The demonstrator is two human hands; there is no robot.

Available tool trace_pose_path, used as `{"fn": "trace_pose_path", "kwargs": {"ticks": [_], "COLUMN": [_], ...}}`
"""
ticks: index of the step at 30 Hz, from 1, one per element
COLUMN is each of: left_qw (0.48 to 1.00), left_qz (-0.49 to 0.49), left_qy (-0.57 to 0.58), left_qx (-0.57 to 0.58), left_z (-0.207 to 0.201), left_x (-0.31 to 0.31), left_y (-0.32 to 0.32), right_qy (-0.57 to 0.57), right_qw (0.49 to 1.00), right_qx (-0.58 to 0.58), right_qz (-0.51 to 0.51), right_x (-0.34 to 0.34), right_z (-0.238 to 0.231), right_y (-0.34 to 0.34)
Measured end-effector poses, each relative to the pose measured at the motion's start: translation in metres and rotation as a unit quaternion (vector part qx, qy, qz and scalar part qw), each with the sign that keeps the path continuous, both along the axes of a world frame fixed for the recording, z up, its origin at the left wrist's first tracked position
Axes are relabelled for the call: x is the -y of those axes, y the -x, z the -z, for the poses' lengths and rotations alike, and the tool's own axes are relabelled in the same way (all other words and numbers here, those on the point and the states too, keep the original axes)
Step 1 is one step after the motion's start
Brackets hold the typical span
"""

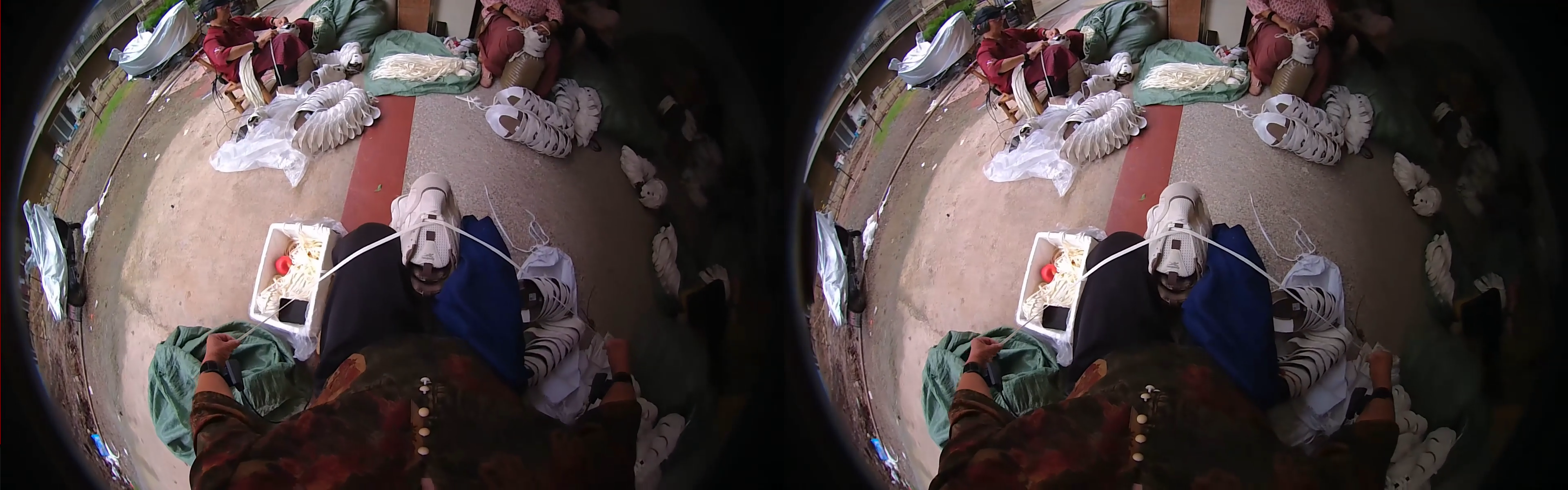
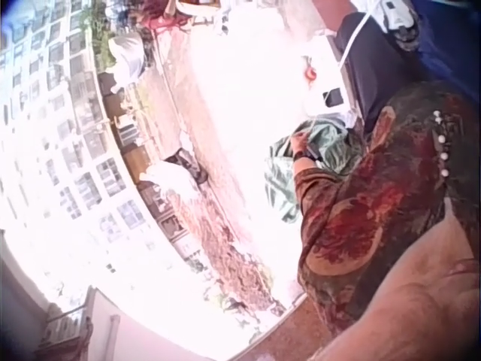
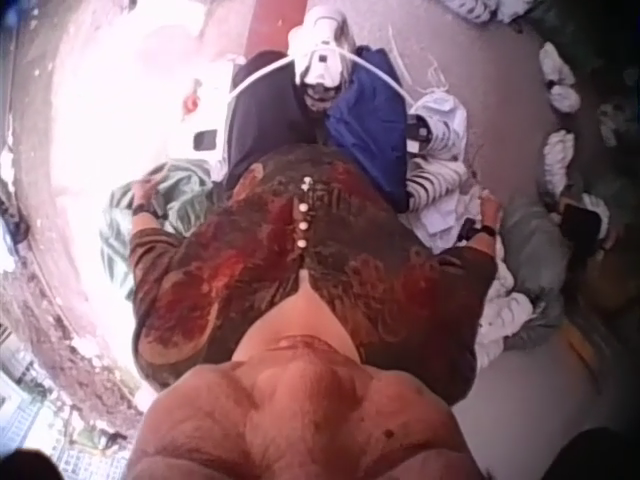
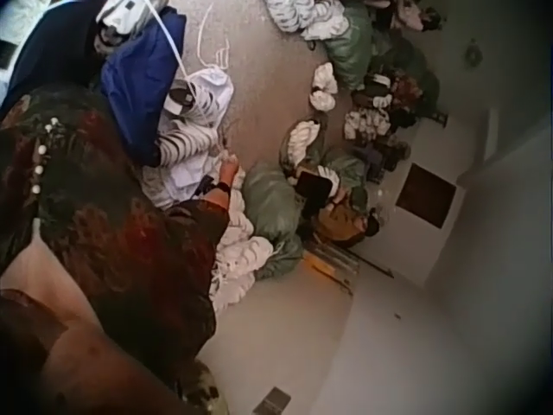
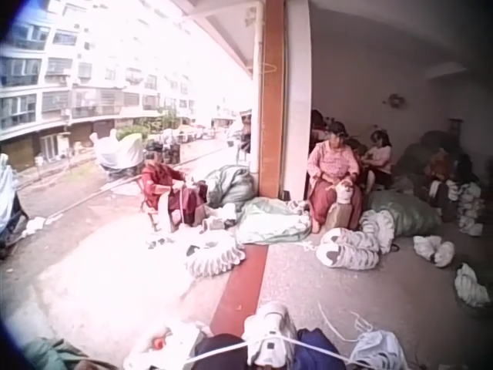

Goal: Threading white elastic or fabric strips through shoe upper components to prepare them for lasting or further assembly.

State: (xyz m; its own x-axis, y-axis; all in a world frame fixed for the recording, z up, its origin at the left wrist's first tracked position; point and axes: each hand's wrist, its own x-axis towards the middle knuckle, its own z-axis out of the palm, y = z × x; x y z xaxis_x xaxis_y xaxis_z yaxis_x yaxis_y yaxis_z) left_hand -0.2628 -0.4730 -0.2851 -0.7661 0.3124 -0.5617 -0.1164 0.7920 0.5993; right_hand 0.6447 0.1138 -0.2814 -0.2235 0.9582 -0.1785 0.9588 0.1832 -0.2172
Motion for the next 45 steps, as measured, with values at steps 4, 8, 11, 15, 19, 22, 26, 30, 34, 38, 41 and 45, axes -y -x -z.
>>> {"fn": "trace_pose_path", "kwargs": {"ticks": [4,8,11,15,19,22,26,30,34,38,41,45], "left_qw": [0.997,0.969,0.887,0.819,0.842,0.858,0.876,0.867,0.867,0.872,0.871,0.874], "left_qz": [0.053,0.015,0.138,0.44,0.419,0.38,0.363,0.328,0.343,0.336,0.349,0.307], "left_qy": [0.029,-0.17,-0.321,-0.248,-0.325,-0.345,-0.315,-0.373,-0.361,-0.35,-0.34,-0.374], "left_qx": [-0.053,0.177,0.303,0.273,0.096,-0.016,0.027,0.035,0.011,0.066,0.055,0.039], "left_z": [0.036,-0.046,-0.103,-0.152,-0.09,-0.086,-0.099,-0.104,-0.101,-0.106,-0.11,-0.117], "left_x": [-0.057,-0.161,-0.27,-0.378,-0.433,-0.443,-0.44,-0.437,-0.436,-0.436,-0.435,-0.432], "left_y": [-0.007,-0.055,-0.095,-0.144,-0.146,-0.151,-0.157,-0.161,-0.161,-0.162,-0.164,-0.178], "right_qy": [-0.074,0.28,0.406,0.383,0.173,0.098,0.052,0.097,0.075,-0.145,-0.215,-0.015], "right_qw": [0.969,0.896,0.829,0.777,0.835,0.816,0.798,0.83,0.846,0.897,0.888,0.924], "right_qx": [0.185,-0.33,-0.382,-0.449,-0.49,-0.55,-0.588,-0.536,-0.512,-0.378,-0.332,-0.351], "right_qz": [-0.145,0.102,-0.054,-0.219,-0.184,-0.149,-0.122,-0.121,-0.127,-0.175,-0.235,-0.149], "right_x": [-0.005,-0.018,-0.001,0.02,0.011,0.011,0.009,0.011,0.017,0.028,0.031,0.027], "right_z": [0.01,-0.062,-0.135,-0.145,-0.095,-0.085,-0.078,-0.084,-0.091,-0.086,-0.086,-0.099], "right_y": [0.037,0.256,0.376,0.493,0.552,0.556,0.557,0.559,0.56,0.565,0.565,0.564]}}
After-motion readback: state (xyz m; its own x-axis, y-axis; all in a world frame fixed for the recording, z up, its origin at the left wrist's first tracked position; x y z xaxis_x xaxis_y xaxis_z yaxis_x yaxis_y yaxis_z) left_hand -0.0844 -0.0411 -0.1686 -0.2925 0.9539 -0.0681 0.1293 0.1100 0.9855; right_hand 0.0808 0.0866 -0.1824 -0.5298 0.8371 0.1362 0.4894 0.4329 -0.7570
